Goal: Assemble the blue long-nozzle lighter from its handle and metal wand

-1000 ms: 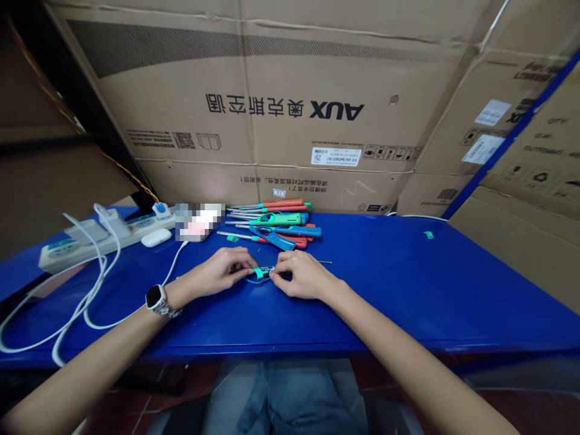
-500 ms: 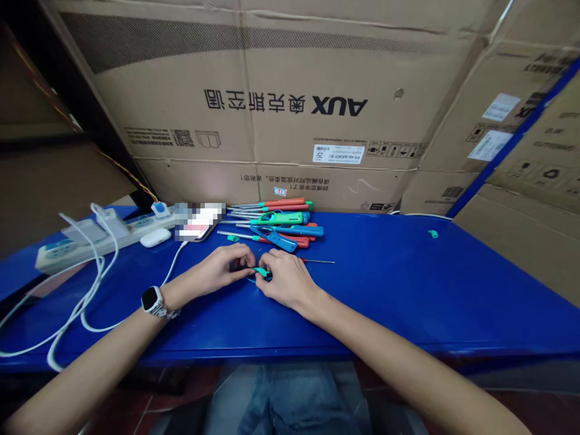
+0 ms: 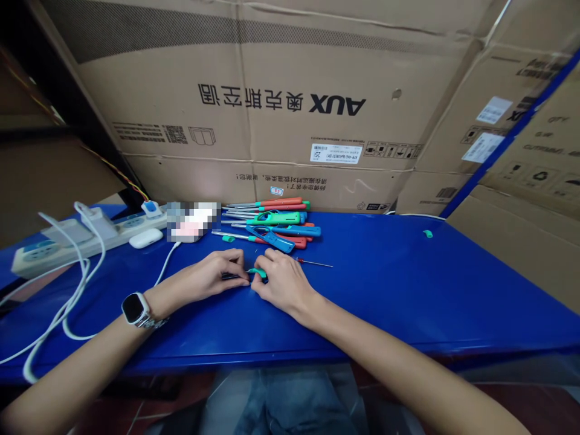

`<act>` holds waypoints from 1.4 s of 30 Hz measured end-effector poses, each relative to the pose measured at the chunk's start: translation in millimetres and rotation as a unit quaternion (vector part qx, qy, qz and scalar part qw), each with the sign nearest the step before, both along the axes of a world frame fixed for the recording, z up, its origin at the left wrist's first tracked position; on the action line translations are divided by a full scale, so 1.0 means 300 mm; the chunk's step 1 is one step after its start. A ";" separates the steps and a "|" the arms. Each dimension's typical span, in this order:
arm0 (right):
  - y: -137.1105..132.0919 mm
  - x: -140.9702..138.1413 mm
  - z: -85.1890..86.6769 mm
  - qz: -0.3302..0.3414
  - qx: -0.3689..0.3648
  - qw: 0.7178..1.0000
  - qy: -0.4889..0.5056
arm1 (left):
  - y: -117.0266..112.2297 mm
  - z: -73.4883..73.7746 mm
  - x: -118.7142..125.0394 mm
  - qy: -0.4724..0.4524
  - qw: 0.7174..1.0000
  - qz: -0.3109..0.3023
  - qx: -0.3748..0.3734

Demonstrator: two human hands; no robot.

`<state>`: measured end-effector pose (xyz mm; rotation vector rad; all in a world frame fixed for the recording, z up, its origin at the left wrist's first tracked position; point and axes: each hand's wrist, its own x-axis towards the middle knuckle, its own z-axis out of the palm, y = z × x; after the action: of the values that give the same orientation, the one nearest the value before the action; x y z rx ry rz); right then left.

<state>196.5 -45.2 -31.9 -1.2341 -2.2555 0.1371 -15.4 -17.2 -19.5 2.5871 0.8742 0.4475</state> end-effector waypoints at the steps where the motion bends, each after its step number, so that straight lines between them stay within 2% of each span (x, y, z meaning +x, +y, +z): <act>1: 0.000 -0.003 0.002 -0.005 0.003 1.000 -0.015 | 0.000 -0.002 0.001 0.000 1.000 0.002 0.003; 5: 0.000 -0.010 0.009 -0.015 -0.001 0.998 -0.059 | 0.000 -0.007 0.003 0.004 1.000 0.003 0.005; 10: 0.001 -0.011 0.008 -0.023 -0.018 0.999 -0.043 | 0.000 -0.006 0.004 0.000 1.000 0.009 0.004; 17: -0.001 -0.017 0.018 -0.033 -0.022 0.996 -0.078 | -0.006 0.001 0.011 0.007 1.000 0.008 0.004; 21: 0.003 -0.005 0.023 -0.009 -0.031 0.997 -0.074 | -0.002 -0.003 0.010 0.005 1.000 0.010 0.005; 28: 0.018 0.021 0.031 0.020 -0.091 0.995 -0.030 | 0.005 -0.010 0.000 -0.003 1.000 0.005 0.003; 35: 0.014 0.021 0.036 0.024 -0.061 0.997 -0.032 | 0.003 -0.001 -0.001 0.004 1.000 -0.002 0.016; 39: 0.021 0.028 0.039 0.022 -0.052 0.996 -0.067 | 0.010 -0.007 -0.008 0.003 1.000 -0.009 0.021; 42: 0.026 0.042 0.037 0.055 -0.030 0.994 -0.093 | 0.013 -0.007 -0.008 -0.004 1.000 -0.007 0.016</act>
<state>209.2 -37.5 -20.8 -1.1958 -2.4993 0.1371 -17.9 -13.3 -21.7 2.6174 0.8526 0.4708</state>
